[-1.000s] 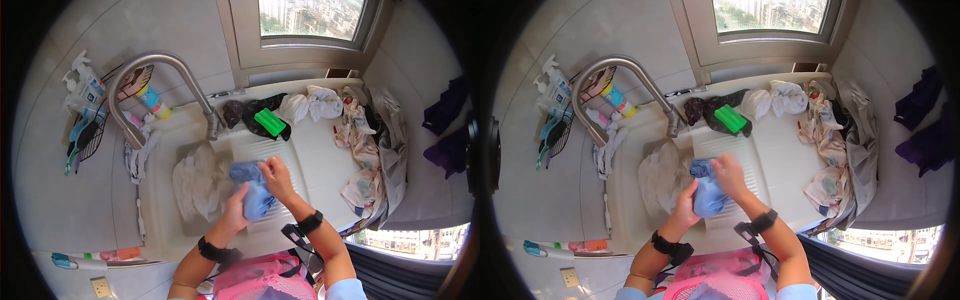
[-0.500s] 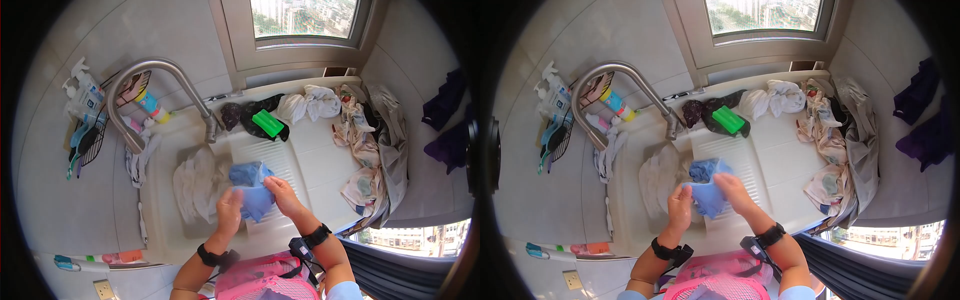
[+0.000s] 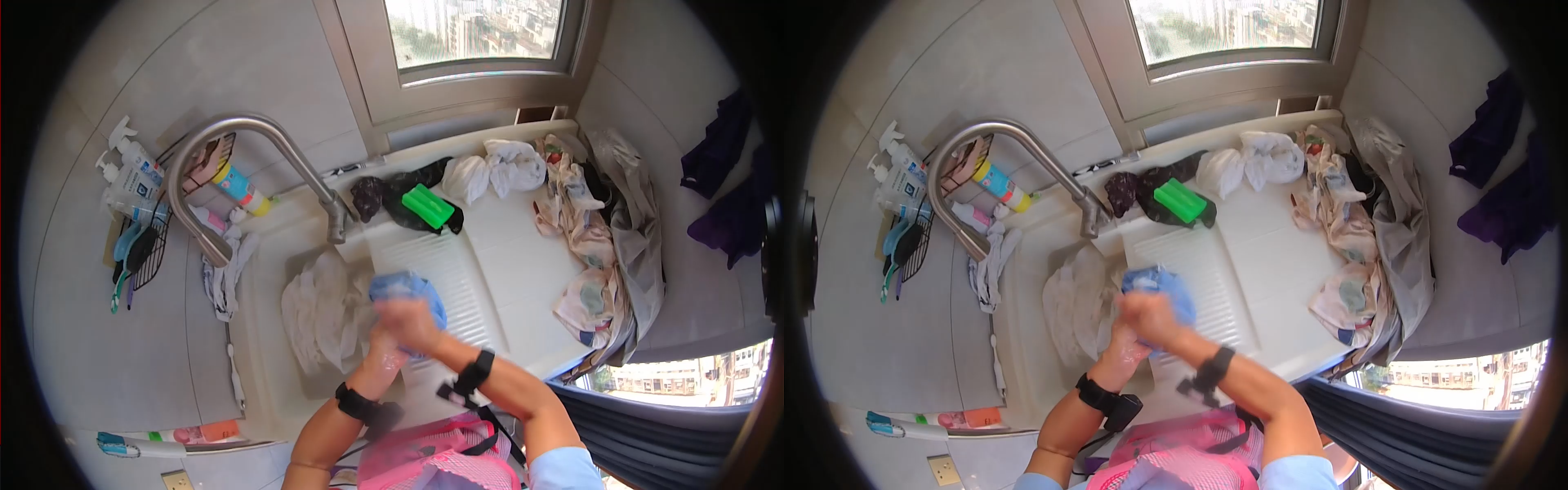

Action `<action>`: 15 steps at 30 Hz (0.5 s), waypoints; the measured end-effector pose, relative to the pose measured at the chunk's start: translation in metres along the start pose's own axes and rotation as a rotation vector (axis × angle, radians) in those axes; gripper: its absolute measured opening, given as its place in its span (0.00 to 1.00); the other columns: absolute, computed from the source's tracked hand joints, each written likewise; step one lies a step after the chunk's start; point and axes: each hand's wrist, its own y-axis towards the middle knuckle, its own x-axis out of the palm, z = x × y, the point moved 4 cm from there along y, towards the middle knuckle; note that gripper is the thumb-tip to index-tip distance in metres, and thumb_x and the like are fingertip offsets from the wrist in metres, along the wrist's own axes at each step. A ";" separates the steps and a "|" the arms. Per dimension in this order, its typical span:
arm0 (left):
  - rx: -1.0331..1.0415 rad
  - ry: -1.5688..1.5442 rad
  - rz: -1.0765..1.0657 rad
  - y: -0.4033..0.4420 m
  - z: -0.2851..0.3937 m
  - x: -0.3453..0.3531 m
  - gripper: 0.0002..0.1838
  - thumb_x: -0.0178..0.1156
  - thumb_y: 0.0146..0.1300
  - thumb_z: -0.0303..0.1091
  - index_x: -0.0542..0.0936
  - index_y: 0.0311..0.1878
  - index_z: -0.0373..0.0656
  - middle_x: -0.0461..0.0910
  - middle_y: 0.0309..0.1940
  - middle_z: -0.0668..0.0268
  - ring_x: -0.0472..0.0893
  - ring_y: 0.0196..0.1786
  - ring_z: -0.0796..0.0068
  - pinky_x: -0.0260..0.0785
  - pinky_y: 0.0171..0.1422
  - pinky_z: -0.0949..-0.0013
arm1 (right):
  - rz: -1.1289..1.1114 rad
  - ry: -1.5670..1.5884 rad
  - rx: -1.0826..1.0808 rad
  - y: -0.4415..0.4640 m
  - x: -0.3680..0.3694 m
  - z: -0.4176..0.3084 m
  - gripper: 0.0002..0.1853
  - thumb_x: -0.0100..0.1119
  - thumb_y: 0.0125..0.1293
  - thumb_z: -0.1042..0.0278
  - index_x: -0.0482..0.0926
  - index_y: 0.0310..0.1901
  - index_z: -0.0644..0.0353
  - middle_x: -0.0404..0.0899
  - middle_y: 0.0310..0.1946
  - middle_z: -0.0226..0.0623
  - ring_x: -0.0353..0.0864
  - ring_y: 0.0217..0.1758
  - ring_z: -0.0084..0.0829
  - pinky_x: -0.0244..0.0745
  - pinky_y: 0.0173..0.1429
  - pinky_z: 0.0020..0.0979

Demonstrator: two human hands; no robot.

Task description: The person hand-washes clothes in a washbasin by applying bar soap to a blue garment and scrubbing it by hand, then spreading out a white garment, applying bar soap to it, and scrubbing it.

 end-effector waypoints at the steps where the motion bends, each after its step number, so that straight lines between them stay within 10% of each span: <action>1: -0.002 -0.009 -0.010 0.007 0.003 0.006 0.19 0.41 0.65 0.42 0.67 0.52 0.40 0.72 0.46 0.62 0.73 0.49 0.72 0.66 0.53 0.69 | 0.044 0.110 -0.126 0.007 -0.027 -0.019 0.03 0.59 0.45 0.72 0.75 0.24 0.55 0.71 0.16 0.33 0.72 0.17 0.31 0.66 0.22 0.32; 3: -0.030 -0.043 0.016 0.005 -0.006 0.003 0.19 0.39 0.66 0.40 0.67 0.53 0.39 0.72 0.46 0.62 0.73 0.49 0.72 0.66 0.53 0.69 | 0.094 0.353 -0.342 -0.008 -0.068 -0.051 0.05 0.59 0.44 0.74 0.73 0.19 0.56 0.68 0.12 0.35 0.69 0.15 0.34 0.65 0.23 0.32; 6: -0.064 -0.069 0.042 0.003 -0.007 -0.001 0.18 0.37 0.67 0.38 0.66 0.54 0.37 0.72 0.45 0.61 0.73 0.49 0.73 0.65 0.54 0.69 | 0.034 0.264 0.123 0.024 -0.066 0.010 0.10 0.57 0.49 0.77 0.68 0.15 0.59 0.66 0.14 0.42 0.68 0.18 0.42 0.67 0.29 0.25; 11: 0.409 0.672 -0.239 -0.027 0.024 -0.001 0.16 0.37 0.66 0.38 0.68 0.50 0.40 0.72 0.45 0.61 0.73 0.49 0.71 0.65 0.55 0.64 | -0.006 0.480 -0.252 -0.003 -0.067 -0.049 0.04 0.58 0.46 0.76 0.77 0.26 0.57 0.67 0.13 0.37 0.71 0.18 0.39 0.70 0.33 0.30; 15: -0.065 -0.053 0.028 0.022 -0.013 -0.027 0.16 0.38 0.66 0.37 0.67 0.51 0.39 0.72 0.47 0.62 0.72 0.50 0.71 0.64 0.55 0.67 | -0.060 0.340 -0.026 0.006 -0.046 0.009 0.02 0.57 0.49 0.74 0.74 0.24 0.55 0.68 0.16 0.36 0.72 0.20 0.35 0.69 0.32 0.27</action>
